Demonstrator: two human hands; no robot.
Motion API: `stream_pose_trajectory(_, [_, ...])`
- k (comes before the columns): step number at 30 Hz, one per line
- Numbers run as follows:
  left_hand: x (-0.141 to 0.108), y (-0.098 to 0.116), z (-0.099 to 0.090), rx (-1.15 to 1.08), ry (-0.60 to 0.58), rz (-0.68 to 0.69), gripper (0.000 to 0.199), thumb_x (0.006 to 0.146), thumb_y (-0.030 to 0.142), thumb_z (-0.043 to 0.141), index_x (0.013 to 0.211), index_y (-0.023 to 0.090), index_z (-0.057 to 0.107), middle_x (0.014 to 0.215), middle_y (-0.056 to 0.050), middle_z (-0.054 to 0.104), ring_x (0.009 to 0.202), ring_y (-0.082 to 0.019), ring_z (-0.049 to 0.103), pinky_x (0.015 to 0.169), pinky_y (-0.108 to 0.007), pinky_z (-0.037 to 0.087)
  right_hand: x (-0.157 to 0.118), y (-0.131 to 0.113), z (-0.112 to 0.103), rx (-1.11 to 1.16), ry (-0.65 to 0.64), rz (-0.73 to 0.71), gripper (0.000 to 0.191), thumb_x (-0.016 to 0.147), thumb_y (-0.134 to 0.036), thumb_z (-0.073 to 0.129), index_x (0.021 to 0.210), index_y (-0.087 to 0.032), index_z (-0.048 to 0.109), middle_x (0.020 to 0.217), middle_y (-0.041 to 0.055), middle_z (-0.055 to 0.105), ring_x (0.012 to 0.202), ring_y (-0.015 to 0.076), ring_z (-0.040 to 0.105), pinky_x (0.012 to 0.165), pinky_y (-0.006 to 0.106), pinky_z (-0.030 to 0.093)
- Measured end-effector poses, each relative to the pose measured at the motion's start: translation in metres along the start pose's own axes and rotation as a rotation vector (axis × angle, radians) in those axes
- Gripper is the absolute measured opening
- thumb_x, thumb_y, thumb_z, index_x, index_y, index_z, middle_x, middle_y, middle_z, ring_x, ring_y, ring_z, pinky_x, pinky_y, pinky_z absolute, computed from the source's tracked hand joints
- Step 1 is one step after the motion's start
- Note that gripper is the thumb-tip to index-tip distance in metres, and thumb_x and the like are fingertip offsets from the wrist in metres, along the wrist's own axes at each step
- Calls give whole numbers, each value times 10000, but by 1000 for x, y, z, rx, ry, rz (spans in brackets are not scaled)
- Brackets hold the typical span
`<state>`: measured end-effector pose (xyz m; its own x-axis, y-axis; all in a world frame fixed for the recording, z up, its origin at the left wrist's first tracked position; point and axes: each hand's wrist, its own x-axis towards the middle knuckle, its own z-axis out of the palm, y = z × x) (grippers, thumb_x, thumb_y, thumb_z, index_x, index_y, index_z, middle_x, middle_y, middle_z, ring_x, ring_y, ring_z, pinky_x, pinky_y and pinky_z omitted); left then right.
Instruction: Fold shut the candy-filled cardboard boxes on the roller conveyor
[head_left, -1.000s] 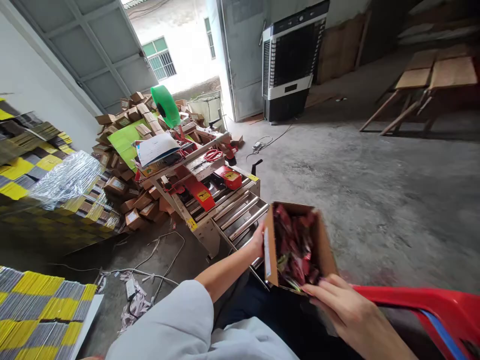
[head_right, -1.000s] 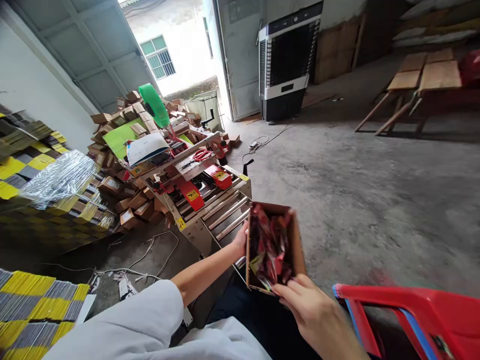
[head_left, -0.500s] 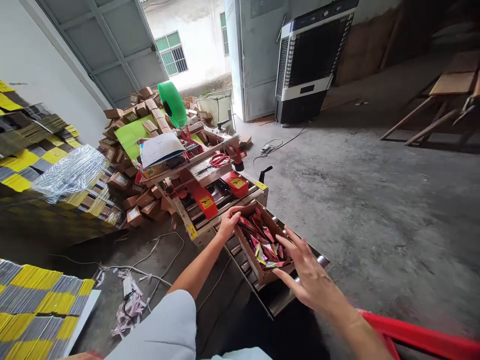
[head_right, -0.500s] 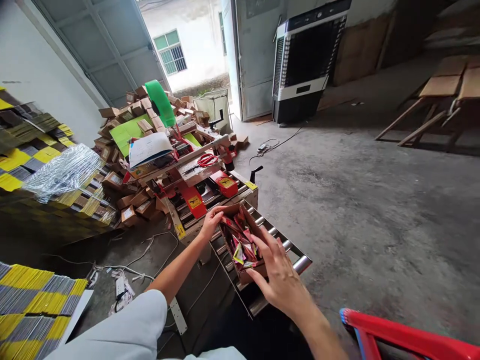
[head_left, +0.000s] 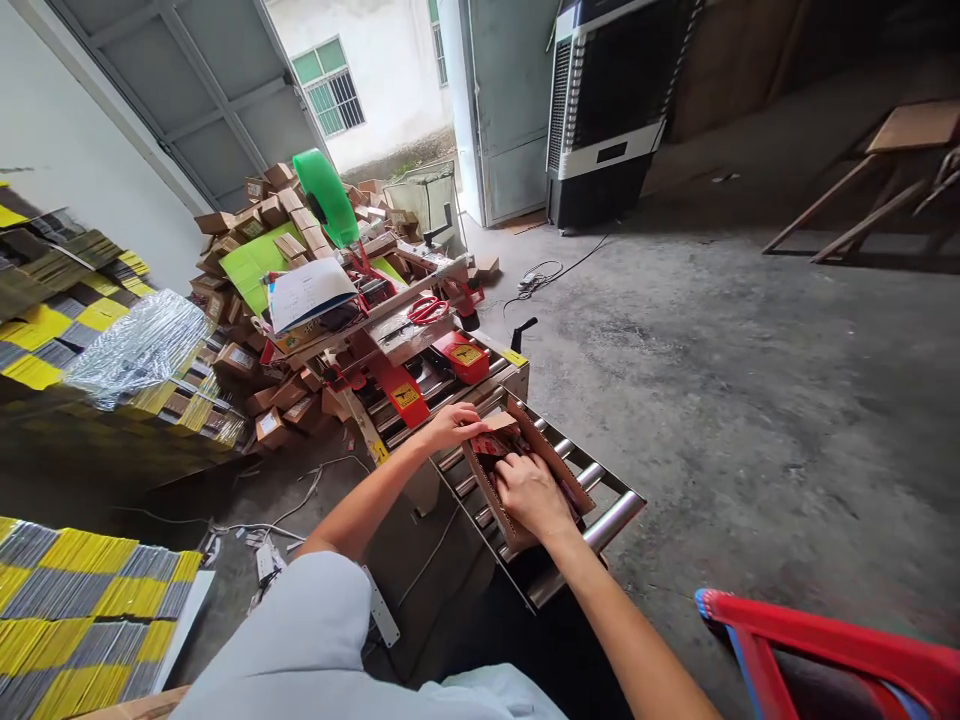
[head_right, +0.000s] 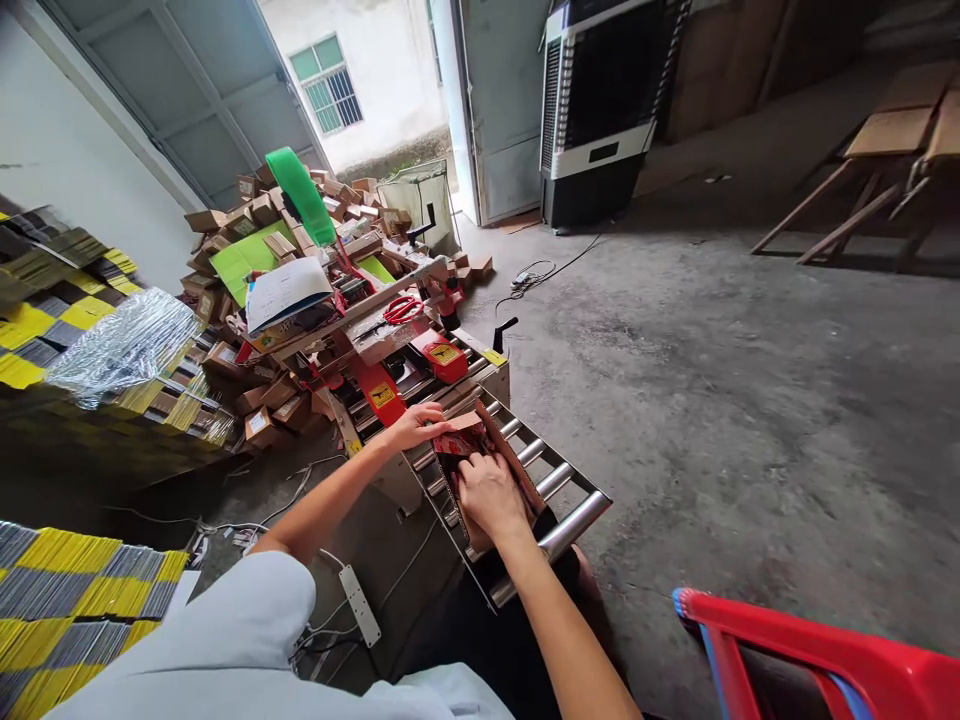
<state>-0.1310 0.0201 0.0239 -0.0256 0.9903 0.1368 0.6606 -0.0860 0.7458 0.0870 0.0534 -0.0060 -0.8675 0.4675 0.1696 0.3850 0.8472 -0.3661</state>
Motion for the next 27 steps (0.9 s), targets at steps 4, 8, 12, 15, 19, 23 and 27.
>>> stream_pose_trajectory(4, [18,3,-11,154,-247,28,454,877,566,579,666,173,665,701,-26,557,677,-134,494,669,-261,393,-8,4,6,214,390,-24,330,934,-139,417,1181,-172,635,1233,122,653,1190,246,568,1114,429,374])
stream_pose_trajectory(8, [27,2,0,271,-247,-40,312,880,423,592,698,176,649,668,-4,581,630,-130,502,620,-251,382,-8,4,5,159,198,-141,361,901,-110,474,1200,-192,657,1227,98,677,1177,226,603,1174,436,335])
stream_pose_trajectory(12, [32,6,16,413,-138,-90,267,895,316,541,670,191,613,658,-29,592,653,-162,509,677,-276,421,-1,8,2,141,-101,-122,430,694,15,622,1077,-151,727,1062,117,736,1107,254,648,1170,428,335])
stream_pose_trajectory(15, [36,12,24,499,-72,-91,203,872,277,570,691,197,615,769,-69,641,805,-200,561,834,-306,457,3,14,0,277,-74,-31,284,741,-41,616,964,-150,753,990,118,751,1032,253,668,990,369,492])
stream_pose_trajectory(19, [36,13,36,543,7,-143,130,886,259,560,798,185,621,919,-114,639,960,-258,575,967,-396,441,1,18,-2,513,64,50,365,917,-119,394,1068,-177,721,1098,71,735,1016,182,668,871,298,545])
stream_pose_trajectory(23, [31,7,56,547,134,-202,199,939,247,474,1062,170,609,1197,-177,585,1184,-327,499,1056,-493,370,-11,9,-13,810,515,143,380,990,-242,333,1132,-191,682,1171,86,695,1079,191,651,916,348,558])
stream_pose_trajectory(27, [26,1,68,566,252,-196,392,945,275,480,1323,182,531,1319,-163,573,1249,-328,491,1097,-480,358,-30,-7,-28,477,714,332,416,1009,-318,384,1358,-176,560,1386,146,567,1336,267,485,1159,505,362])
